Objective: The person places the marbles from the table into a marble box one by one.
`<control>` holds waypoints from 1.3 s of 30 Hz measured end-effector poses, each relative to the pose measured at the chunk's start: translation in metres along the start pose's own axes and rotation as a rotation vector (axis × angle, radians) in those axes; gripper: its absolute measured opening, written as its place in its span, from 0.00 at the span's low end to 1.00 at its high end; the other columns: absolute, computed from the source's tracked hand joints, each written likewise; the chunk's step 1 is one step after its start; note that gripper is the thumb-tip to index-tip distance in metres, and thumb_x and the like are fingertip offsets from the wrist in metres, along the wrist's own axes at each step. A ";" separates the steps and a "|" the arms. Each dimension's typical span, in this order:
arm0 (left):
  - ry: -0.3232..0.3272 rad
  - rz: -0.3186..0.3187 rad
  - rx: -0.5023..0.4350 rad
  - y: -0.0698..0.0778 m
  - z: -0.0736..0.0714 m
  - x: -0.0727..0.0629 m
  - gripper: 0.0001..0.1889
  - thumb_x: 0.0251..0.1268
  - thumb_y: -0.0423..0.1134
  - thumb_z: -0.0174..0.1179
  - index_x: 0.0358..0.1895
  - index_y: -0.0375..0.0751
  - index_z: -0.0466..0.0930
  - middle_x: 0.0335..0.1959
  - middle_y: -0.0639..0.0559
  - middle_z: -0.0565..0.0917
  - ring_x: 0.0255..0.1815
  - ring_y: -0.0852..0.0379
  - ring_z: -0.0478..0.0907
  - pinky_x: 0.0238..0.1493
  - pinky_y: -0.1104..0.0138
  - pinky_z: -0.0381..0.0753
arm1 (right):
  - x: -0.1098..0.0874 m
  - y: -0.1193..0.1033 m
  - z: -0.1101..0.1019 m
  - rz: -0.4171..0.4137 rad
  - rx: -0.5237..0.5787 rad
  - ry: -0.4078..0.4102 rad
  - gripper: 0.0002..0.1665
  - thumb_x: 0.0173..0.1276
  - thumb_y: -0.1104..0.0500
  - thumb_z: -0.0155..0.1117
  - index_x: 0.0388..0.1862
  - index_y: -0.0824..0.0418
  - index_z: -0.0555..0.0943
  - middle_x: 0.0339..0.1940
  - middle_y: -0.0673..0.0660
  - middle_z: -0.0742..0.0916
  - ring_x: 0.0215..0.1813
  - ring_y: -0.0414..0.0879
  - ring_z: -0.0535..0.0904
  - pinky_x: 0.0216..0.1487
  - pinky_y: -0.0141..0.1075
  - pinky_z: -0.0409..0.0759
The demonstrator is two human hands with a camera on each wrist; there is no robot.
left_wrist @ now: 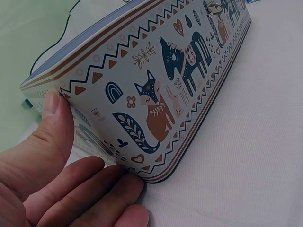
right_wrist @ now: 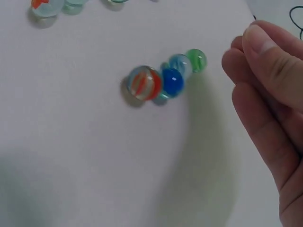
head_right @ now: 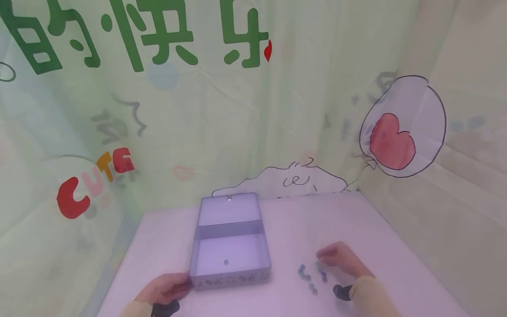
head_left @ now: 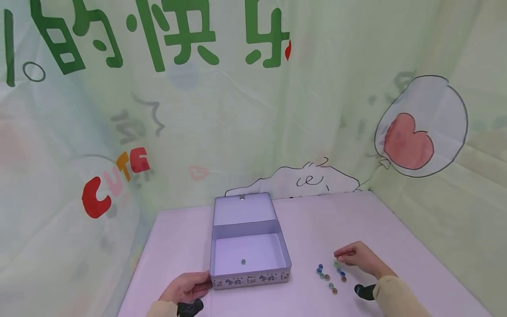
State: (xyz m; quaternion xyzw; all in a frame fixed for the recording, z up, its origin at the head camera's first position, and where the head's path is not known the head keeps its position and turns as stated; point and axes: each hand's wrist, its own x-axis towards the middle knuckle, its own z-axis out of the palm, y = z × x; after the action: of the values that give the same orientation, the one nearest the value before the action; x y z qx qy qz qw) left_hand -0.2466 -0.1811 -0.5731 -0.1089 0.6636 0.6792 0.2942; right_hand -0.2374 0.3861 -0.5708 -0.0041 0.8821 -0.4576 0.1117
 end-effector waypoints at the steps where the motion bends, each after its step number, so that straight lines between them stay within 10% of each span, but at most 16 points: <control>1: -0.005 -0.003 -0.001 0.000 0.000 0.000 0.19 0.73 0.38 0.63 0.58 0.26 0.81 0.50 0.35 0.89 0.47 0.52 0.89 0.67 0.46 0.79 | 0.002 0.001 0.003 0.007 -0.012 0.019 0.16 0.67 0.62 0.72 0.51 0.68 0.87 0.47 0.62 0.91 0.46 0.46 0.88 0.47 0.39 0.89; 18: -0.059 0.016 -0.050 -0.005 -0.005 -0.008 0.18 0.74 0.37 0.62 0.58 0.25 0.82 0.48 0.39 0.90 0.47 0.56 0.87 0.56 0.61 0.87 | 0.007 -0.006 0.023 0.058 -0.200 0.129 0.11 0.59 0.62 0.78 0.42 0.59 0.90 0.41 0.55 0.92 0.45 0.47 0.87 0.52 0.47 0.87; 31: -0.013 0.005 -0.024 -0.002 -0.005 -0.002 0.22 0.73 0.36 0.63 0.60 0.21 0.78 0.50 0.35 0.89 0.49 0.52 0.88 0.64 0.52 0.83 | 0.008 -0.043 0.001 -0.064 0.068 0.074 0.23 0.70 0.57 0.71 0.57 0.71 0.84 0.53 0.67 0.89 0.47 0.42 0.89 0.51 0.38 0.89; 39: 0.000 0.020 0.007 0.000 -0.003 0.002 0.21 0.74 0.37 0.62 0.60 0.21 0.78 0.52 0.32 0.87 0.53 0.47 0.88 0.69 0.45 0.77 | 0.043 -0.092 0.034 -0.122 0.069 0.071 0.19 0.69 0.59 0.71 0.55 0.67 0.85 0.51 0.62 0.91 0.51 0.50 0.89 0.56 0.47 0.88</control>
State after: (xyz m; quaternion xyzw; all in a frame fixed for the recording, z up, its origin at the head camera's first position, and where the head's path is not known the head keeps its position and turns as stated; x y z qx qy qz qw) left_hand -0.2486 -0.1838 -0.5744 -0.1009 0.6671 0.6797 0.2878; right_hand -0.2816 0.3006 -0.5240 -0.0377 0.8673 -0.4936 0.0525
